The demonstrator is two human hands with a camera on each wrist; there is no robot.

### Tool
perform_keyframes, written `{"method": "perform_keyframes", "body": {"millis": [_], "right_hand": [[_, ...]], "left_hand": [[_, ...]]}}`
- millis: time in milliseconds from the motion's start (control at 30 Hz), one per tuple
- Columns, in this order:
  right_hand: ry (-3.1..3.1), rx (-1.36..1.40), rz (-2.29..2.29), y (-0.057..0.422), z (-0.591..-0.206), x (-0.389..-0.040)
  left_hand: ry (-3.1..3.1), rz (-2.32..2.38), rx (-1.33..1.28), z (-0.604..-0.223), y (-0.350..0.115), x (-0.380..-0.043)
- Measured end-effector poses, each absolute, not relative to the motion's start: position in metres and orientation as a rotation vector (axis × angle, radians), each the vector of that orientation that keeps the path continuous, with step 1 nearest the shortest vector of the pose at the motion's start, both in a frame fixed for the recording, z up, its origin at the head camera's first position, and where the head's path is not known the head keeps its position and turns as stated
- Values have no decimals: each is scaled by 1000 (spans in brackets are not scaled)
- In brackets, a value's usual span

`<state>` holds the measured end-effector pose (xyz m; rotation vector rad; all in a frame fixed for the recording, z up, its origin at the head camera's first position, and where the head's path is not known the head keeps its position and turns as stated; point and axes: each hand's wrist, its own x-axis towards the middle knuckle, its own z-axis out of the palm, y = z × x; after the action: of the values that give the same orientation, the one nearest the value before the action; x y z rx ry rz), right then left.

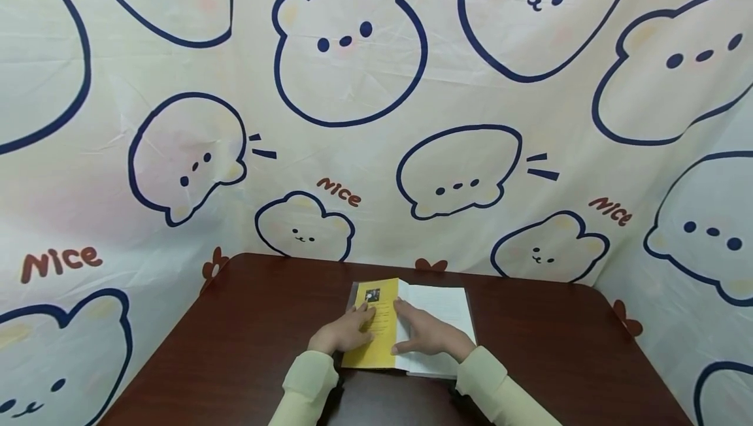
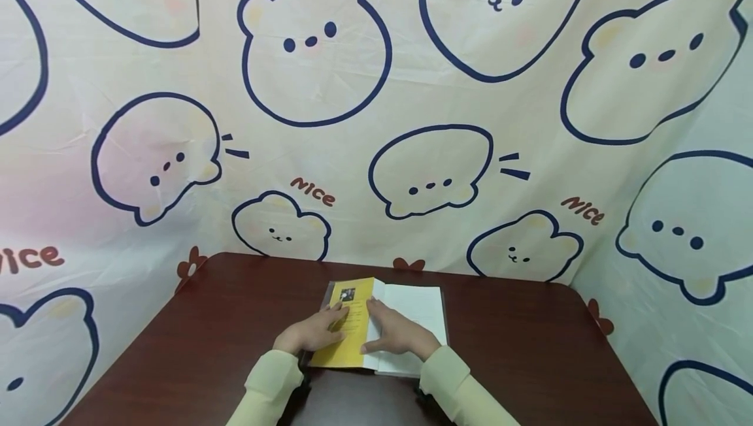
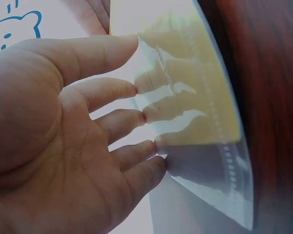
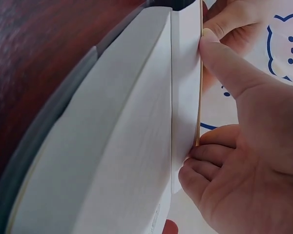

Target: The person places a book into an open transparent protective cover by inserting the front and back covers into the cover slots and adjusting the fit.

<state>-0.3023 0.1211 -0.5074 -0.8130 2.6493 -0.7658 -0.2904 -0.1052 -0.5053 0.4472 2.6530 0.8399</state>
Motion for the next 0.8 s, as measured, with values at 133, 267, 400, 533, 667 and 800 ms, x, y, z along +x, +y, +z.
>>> {"method": "perform_keyframes", "body": {"millis": [133, 267, 400, 533, 667, 800], "right_hand": [[2663, -806, -762, 116, -508, -299], [2673, -799, -762, 112, -509, -299], [2694, -793, -740, 109, -510, -300], [2705, -795, -725, 106, -511, -300], [2717, -787, -718, 103, -511, -299], [2720, -776, -703, 101, -511, -298]], "left_hand": [[2653, 844, 428, -506, -106, -288], [2653, 844, 424, -506, -105, -287], [2654, 841, 446, -506, -104, -288], [2652, 846, 447, -506, -104, -288], [2655, 850, 427, -506, -104, -288], [2662, 838, 413, -506, -103, -288]]}}
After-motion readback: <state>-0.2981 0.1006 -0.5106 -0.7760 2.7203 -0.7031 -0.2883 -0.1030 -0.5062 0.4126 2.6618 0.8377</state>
